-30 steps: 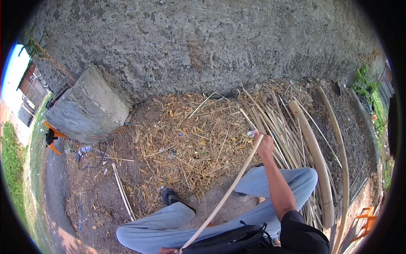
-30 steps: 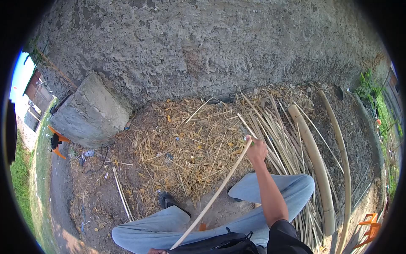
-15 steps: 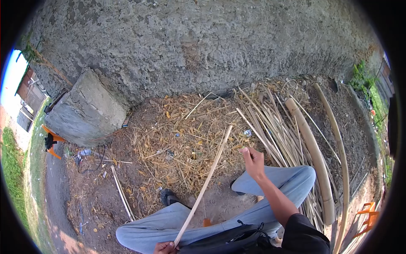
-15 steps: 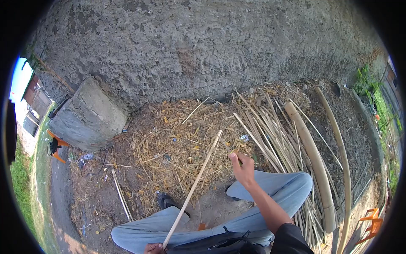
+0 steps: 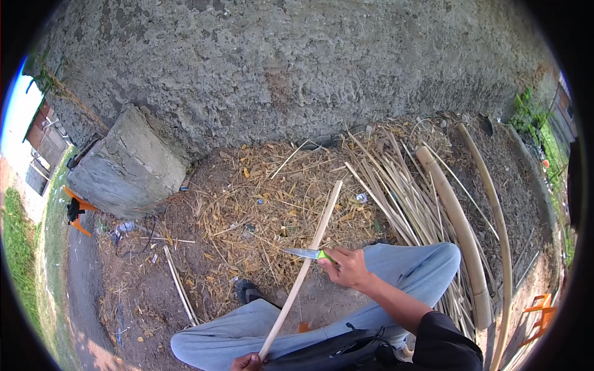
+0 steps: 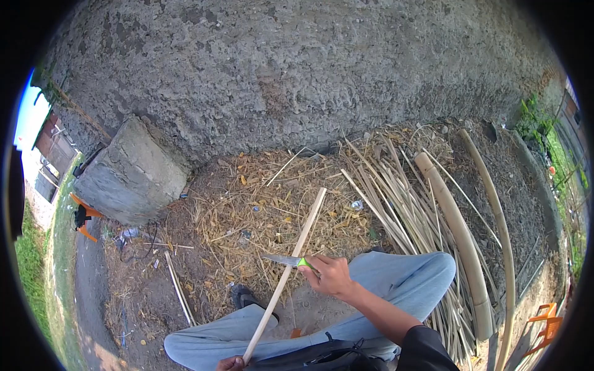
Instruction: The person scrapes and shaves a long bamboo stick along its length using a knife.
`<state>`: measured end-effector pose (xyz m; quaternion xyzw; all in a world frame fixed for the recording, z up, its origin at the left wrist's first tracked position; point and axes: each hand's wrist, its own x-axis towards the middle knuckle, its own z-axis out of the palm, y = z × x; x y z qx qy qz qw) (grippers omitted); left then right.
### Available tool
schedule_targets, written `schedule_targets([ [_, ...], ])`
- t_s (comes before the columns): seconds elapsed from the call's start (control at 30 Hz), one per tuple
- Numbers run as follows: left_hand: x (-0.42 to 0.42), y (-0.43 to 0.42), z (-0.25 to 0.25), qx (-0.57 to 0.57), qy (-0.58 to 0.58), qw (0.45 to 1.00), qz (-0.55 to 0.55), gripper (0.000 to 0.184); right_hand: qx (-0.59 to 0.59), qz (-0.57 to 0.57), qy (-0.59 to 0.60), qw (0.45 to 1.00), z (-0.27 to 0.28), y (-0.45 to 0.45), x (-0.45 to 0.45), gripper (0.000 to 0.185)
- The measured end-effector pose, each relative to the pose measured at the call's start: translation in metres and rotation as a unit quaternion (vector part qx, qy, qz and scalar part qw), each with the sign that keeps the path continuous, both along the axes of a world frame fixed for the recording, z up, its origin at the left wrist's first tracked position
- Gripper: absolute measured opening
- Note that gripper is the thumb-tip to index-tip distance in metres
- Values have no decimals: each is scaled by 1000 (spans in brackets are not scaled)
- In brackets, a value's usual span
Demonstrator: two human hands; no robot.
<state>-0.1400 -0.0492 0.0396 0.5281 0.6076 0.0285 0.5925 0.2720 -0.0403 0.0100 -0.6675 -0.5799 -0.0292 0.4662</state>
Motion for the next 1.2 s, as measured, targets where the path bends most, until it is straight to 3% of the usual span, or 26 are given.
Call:
schedule_targets([
  [0.03,-2,0,-2,0,0,1000,0,36,-2,-3,-12,1000,1,0,1,21],
  [0.1,-8,0,-11,-13,-113,991,71,36,8,-9,-24,1000,-2,1,3,20],
  [0.2,-15,-3,-27,4,-138,989,59,39,26,-27,-52,998,-9,4,6,20],
  [0.33,-15,-6,-22,5,-129,987,91,42,31,-78,-36,996,-17,12,27,21],
  [0.5,-49,-4,-49,112,-11,993,-35,46,59,-89,-83,991,-11,16,37,24],
  [0.63,-23,-5,1,72,-30,997,-4,47,66,-158,-86,981,-19,28,62,24],
  [0.7,-23,-5,5,74,-15,996,-56,48,35,-137,-94,985,-19,29,66,24],
  [0.93,-17,-4,9,117,21,991,-63,46,32,-128,-111,985,-23,42,58,25],
  [1.13,-17,-8,0,69,-79,994,-2,44,34,-78,-102,991,-8,33,35,26],
  [1.2,-24,-10,2,112,-6,992,-50,43,-8,-132,-64,989,-11,34,48,26],
])
